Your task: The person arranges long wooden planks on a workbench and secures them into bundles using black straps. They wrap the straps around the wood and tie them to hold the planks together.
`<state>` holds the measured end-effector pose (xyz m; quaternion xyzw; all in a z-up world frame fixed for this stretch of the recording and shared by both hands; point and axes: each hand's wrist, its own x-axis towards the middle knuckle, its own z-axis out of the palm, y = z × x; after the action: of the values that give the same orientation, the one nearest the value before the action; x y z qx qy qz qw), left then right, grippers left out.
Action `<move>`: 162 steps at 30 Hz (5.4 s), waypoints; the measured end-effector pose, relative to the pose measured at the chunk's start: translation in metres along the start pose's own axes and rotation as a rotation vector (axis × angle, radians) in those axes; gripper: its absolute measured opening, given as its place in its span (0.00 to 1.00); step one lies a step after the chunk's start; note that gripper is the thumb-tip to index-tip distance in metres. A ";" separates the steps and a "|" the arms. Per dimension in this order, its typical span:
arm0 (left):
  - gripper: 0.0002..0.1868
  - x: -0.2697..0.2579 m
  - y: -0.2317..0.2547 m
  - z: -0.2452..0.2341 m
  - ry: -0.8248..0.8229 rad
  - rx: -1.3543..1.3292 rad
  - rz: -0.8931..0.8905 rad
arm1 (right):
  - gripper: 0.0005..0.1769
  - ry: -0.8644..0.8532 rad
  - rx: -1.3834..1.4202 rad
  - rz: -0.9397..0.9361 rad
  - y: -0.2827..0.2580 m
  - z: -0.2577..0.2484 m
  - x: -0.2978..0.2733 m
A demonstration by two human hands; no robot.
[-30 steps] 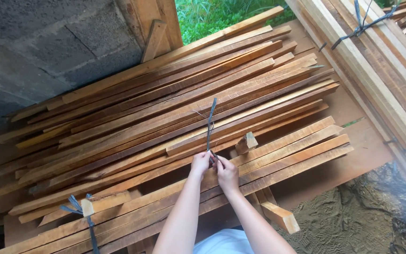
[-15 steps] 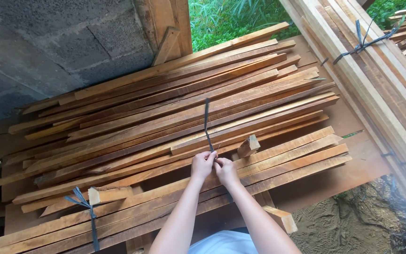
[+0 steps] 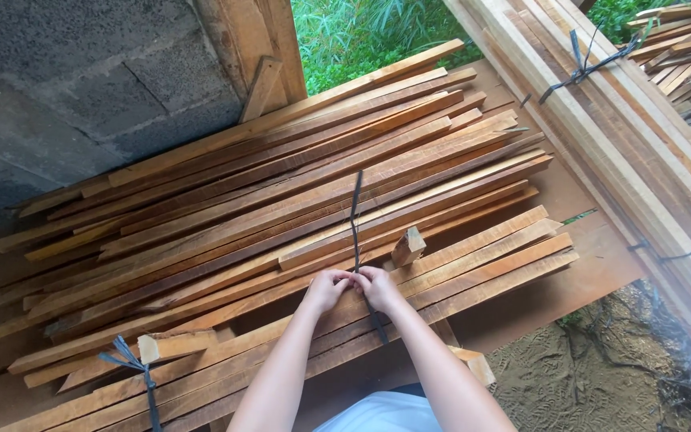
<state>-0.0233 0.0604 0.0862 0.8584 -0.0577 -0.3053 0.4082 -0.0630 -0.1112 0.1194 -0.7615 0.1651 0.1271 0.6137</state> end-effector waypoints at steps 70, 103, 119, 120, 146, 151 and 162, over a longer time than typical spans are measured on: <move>0.13 0.006 -0.006 0.007 -0.066 -0.457 -0.190 | 0.10 0.039 -0.697 0.088 -0.019 -0.007 -0.010; 0.12 0.086 -0.036 0.067 0.336 -0.214 -0.599 | 0.21 -0.005 -1.034 -0.213 -0.018 -0.006 -0.047; 0.19 0.052 -0.005 0.039 0.226 -0.480 -0.351 | 0.12 0.119 -0.674 -0.191 -0.001 -0.007 -0.065; 0.23 0.039 0.004 0.034 0.157 -0.527 -0.309 | 0.11 0.136 -0.637 -0.137 0.001 -0.004 -0.067; 0.10 0.075 -0.043 0.063 0.209 -0.407 -0.429 | 0.06 0.296 0.381 0.203 0.016 0.020 -0.044; 0.10 0.065 -0.031 0.054 0.230 -0.474 -0.393 | 0.06 0.304 0.419 0.149 0.011 0.019 -0.051; 0.08 0.049 -0.016 0.045 0.254 -0.524 -0.373 | 0.07 0.365 0.465 0.158 0.017 0.025 -0.053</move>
<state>-0.0116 0.0244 0.0293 0.7512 0.2318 -0.2699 0.5559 -0.1182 -0.0847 0.1193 -0.5955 0.3563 -0.0057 0.7200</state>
